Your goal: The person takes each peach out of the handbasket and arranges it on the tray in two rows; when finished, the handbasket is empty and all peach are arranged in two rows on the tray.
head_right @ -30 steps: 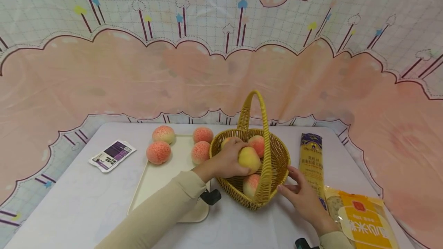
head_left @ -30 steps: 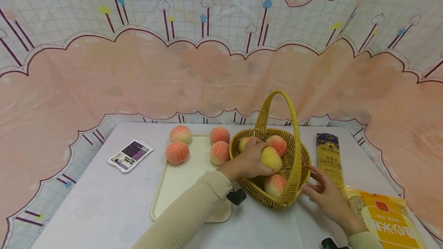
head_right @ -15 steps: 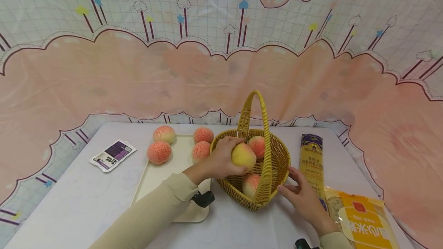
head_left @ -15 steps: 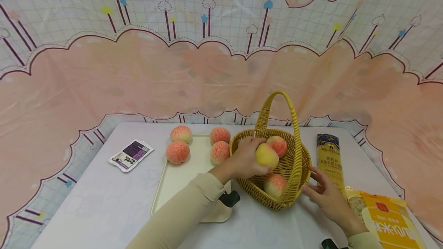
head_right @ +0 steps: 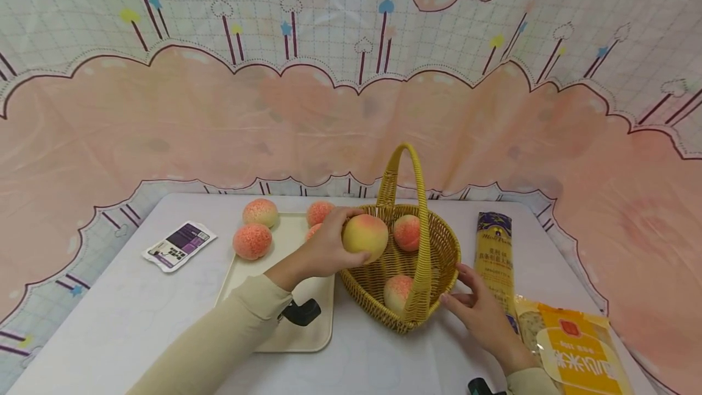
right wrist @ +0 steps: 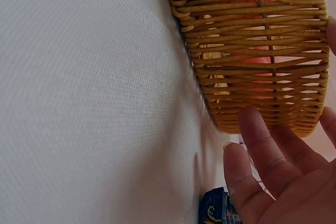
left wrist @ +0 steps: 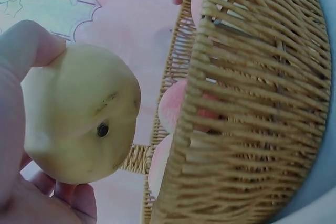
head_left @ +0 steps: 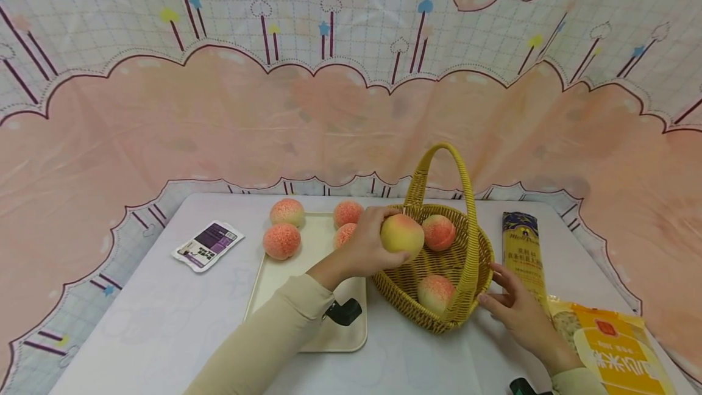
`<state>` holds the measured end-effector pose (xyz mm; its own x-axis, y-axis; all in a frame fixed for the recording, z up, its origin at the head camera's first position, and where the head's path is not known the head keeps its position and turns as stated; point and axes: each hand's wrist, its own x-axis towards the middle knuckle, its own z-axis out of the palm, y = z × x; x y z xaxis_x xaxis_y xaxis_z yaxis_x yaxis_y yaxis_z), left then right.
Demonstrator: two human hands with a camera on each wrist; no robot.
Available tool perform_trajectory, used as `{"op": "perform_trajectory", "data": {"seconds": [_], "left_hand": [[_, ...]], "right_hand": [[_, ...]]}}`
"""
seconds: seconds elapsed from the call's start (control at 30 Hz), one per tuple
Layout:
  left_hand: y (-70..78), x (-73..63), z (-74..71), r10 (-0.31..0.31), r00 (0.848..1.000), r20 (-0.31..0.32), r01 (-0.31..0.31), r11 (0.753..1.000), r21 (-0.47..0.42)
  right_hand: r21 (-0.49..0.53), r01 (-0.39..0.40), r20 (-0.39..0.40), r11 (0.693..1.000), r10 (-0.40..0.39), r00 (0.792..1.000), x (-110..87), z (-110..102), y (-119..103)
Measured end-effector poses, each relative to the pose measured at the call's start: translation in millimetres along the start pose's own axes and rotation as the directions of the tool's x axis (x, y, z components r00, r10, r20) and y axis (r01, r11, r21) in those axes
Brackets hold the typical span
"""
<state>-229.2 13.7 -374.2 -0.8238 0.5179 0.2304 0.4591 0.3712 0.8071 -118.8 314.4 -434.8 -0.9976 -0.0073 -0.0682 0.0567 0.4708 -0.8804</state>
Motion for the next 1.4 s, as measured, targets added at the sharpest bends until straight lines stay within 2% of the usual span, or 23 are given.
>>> {"op": "perform_trajectory", "data": {"seconds": [0.27, 0.47, 0.57, 0.7, 1.03, 1.4], "left_hand": [[-6.2, -9.9, -14.3, 0.01, 0.999, -0.048, -0.011, 0.999, -0.034], [-12.4, -18.3, -23.3, 0.002, 0.997, -0.079, -0.007, 0.998, -0.06], [-14.8, -22.5, -27.5, 0.019, 0.994, -0.105, -0.027, 0.997, -0.07], [-18.1, -28.1, -32.1, 0.05, 0.988, -0.148, -0.06, 0.996, -0.061], [-23.1, -45.1, -48.1, 0.061, 0.971, -0.229, -0.074, 0.996, -0.047], [-38.3, -67.1, -67.0, 0.04, 0.952, -0.303, -0.052, 0.998, -0.033]], "right_hand": [[0.012, 0.026, -0.011, 1.0, -0.026, 1.0, 1.3, -0.2, 0.5], [0.01, 0.021, -0.009, 1.0, -0.021, 1.0, 0.4, 0.3, 0.7], [0.001, 0.012, -0.01, 1.0, -0.012, 1.0, 0.5, 0.1, 0.2], [0.005, 0.0, -0.008, 1.0, 0.0, 1.0, 0.4, -0.2, -0.4], [0.014, -0.01, -0.007, 1.0, 0.01, 1.0, -0.3, -0.4, -1.3], [0.002, -0.006, -0.012, 1.0, 0.006, 1.0, 0.0, 0.0, -1.0]]}}
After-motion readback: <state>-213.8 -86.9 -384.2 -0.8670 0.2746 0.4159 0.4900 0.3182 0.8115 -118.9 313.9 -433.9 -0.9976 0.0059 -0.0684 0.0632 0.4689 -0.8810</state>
